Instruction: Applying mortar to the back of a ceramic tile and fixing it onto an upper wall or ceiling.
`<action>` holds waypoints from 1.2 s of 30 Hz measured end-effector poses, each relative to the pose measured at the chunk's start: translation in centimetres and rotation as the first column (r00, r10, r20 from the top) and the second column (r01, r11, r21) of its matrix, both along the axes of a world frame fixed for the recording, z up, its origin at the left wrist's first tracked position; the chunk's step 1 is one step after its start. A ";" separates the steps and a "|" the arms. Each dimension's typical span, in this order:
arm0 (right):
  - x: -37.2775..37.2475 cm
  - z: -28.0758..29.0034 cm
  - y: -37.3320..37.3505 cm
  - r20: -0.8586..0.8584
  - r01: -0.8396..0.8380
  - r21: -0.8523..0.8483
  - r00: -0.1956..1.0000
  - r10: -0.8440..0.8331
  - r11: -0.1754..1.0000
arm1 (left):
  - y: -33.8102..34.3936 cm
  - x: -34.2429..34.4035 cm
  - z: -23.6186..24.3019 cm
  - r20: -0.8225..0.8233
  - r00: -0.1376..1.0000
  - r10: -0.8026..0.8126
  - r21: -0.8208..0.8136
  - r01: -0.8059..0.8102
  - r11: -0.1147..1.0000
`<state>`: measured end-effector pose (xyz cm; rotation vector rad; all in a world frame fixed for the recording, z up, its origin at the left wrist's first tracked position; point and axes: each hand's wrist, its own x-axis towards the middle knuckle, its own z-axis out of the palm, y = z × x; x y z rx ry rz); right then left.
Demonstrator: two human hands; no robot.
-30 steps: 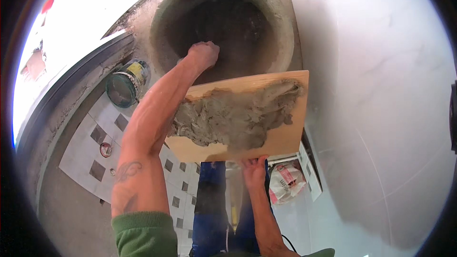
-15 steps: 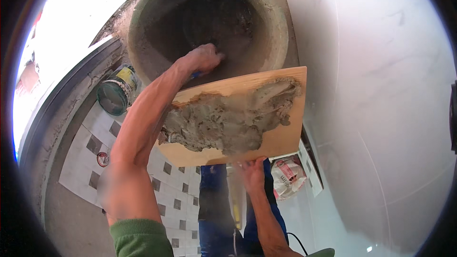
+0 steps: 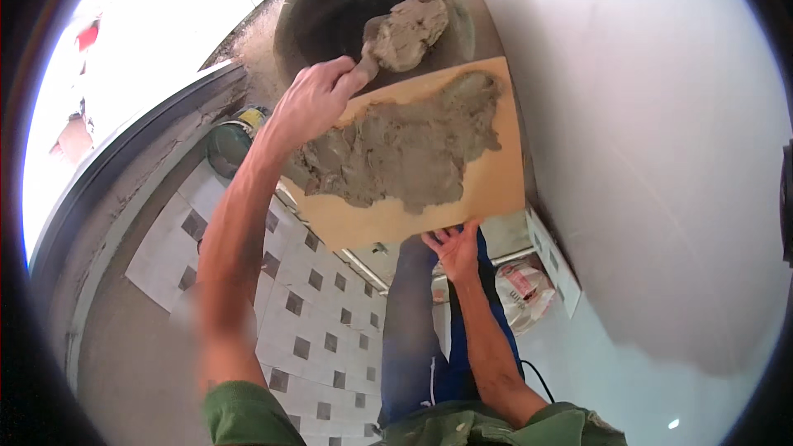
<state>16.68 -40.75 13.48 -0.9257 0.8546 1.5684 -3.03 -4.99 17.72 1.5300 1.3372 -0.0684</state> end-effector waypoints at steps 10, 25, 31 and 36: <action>0.6 -0.1 0.0 0.223 -0.064 0.050 0.973 0.051 0.997 | -22.4 7.9 6.0 -0.159 0.986 0.055 0.219 -0.019 0.976; 2.2 0.3 1.5 0.169 -0.140 -0.135 0.972 0.162 0.981 | -21.5 10.8 13.4 -0.236 0.965 -0.114 0.256 0.175 0.951; 2.1 -2.2 0.0 0.094 -0.158 0.030 0.983 0.154 0.987 | -16.4 14.1 10.9 -0.332 0.799 -0.502 0.190 0.578 0.794; 2.1 -1.1 0.8 0.148 -0.147 -0.043 0.977 0.152 0.988 | -13.6 12.9 8.8 -0.360 0.828 -0.431 0.159 0.510 0.845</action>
